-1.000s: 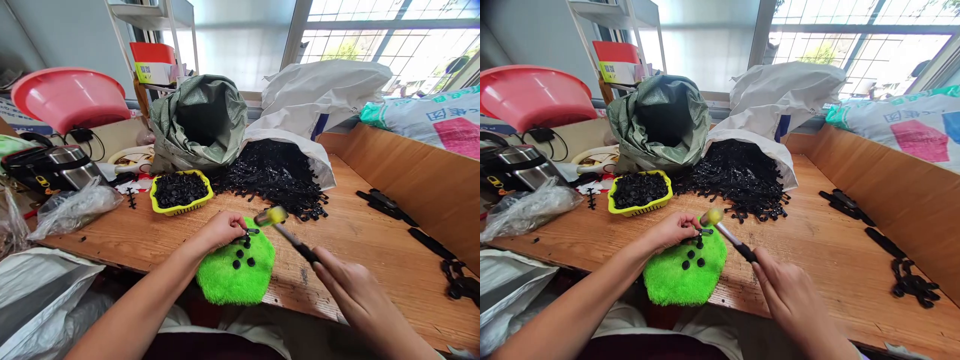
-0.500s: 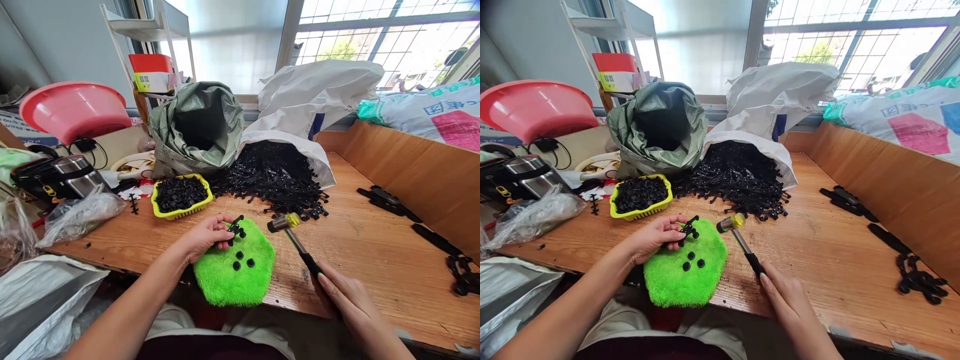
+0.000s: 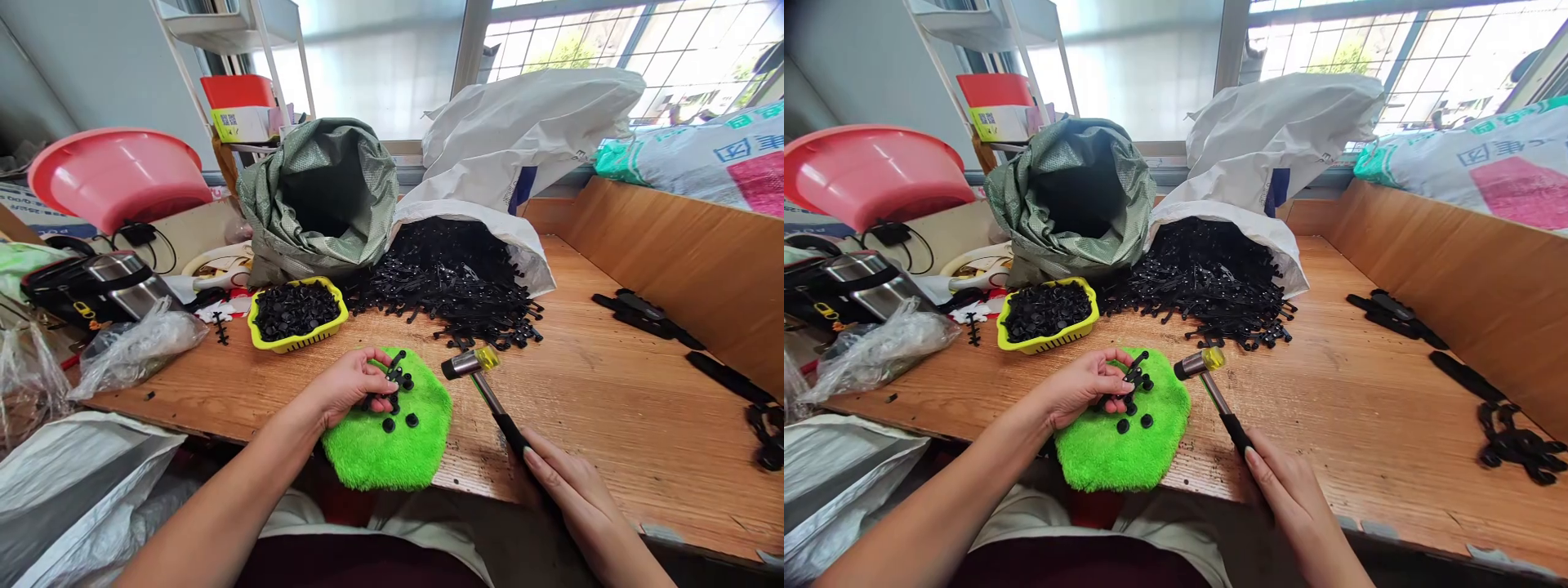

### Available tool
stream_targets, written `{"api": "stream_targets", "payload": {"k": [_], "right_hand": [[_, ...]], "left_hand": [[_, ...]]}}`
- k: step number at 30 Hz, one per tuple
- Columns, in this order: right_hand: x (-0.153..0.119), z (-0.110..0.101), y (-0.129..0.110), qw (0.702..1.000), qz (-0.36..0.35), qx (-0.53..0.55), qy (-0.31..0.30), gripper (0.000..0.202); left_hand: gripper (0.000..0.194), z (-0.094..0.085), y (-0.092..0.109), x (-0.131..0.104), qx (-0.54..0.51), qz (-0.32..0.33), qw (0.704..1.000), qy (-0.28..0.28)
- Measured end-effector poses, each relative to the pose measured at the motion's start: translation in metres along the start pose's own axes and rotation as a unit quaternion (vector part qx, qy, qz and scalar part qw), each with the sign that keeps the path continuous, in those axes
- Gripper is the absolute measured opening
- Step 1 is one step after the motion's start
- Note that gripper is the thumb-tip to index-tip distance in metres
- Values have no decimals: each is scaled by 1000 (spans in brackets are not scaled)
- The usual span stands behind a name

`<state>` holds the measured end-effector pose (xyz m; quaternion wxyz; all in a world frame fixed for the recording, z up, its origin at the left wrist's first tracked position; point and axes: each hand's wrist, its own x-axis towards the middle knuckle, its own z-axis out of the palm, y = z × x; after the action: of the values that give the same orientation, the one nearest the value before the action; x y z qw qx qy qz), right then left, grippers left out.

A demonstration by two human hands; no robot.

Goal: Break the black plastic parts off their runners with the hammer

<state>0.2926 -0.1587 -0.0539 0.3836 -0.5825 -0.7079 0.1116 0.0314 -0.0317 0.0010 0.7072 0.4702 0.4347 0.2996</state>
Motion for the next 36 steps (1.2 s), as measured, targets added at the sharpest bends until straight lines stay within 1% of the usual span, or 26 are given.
{"api": "stream_targets", "payload": {"k": [4, 7, 10, 12, 15, 17, 18, 21, 23, 26, 29, 31, 34, 36], "right_hand": [[0, 1, 4, 1000, -16, -2, 12, 53], [4, -2, -1, 999, -30, -12, 2, 48], [14, -7, -18, 998, -42, -15, -44, 38], [22, -9, -32, 995, -68, -30, -72, 34], [33, -11, -47, 978, -127, -121, -114, 30], [37, -13, -50, 965, -145, -171, -136, 28], [37, -14, -50, 965, -145, -172, -137, 27], [38, -17, -48, 976, -126, -129, -121, 29], [38, -17, -45, 974, -112, -143, -138, 32], [39, -17, -44, 958, -104, -202, -177, 36], [42, -18, -45, 966, -117, -174, -150, 39], [44, -19, -47, 969, -121, -161, -145, 37], [46, -18, -48, 957, -118, -190, -186, 34], [47, -18, -47, 957, -108, -186, -194, 34]], "left_hand": [[38, 2, 1, 0, 0, 8, 1000, 5], [37, 2, 2, 0, 1, 6, 1000, 7], [36, 2, 5, 1, 3, -7, 1000, -1], [34, 2, 7, 2, 7, -15, 1000, -8], [30, 2, 11, 3, 15, -32, 999, -5], [27, 3, 13, 4, 18, -42, 999, 1], [26, 3, 13, 4, 19, -45, 999, 1], [24, 4, 13, 4, 15, -50, 999, 1], [24, 4, 12, 5, 15, -52, 999, 2], [21, 4, 11, 7, 23, -55, 998, 8], [21, 4, 10, 9, 34, -57, 998, 15], [21, 3, 10, 9, 40, -61, 997, 21], [20, 3, 9, 9, 42, -65, 997, 30], [20, 3, 9, 9, 41, -67, 996, 31]]}}
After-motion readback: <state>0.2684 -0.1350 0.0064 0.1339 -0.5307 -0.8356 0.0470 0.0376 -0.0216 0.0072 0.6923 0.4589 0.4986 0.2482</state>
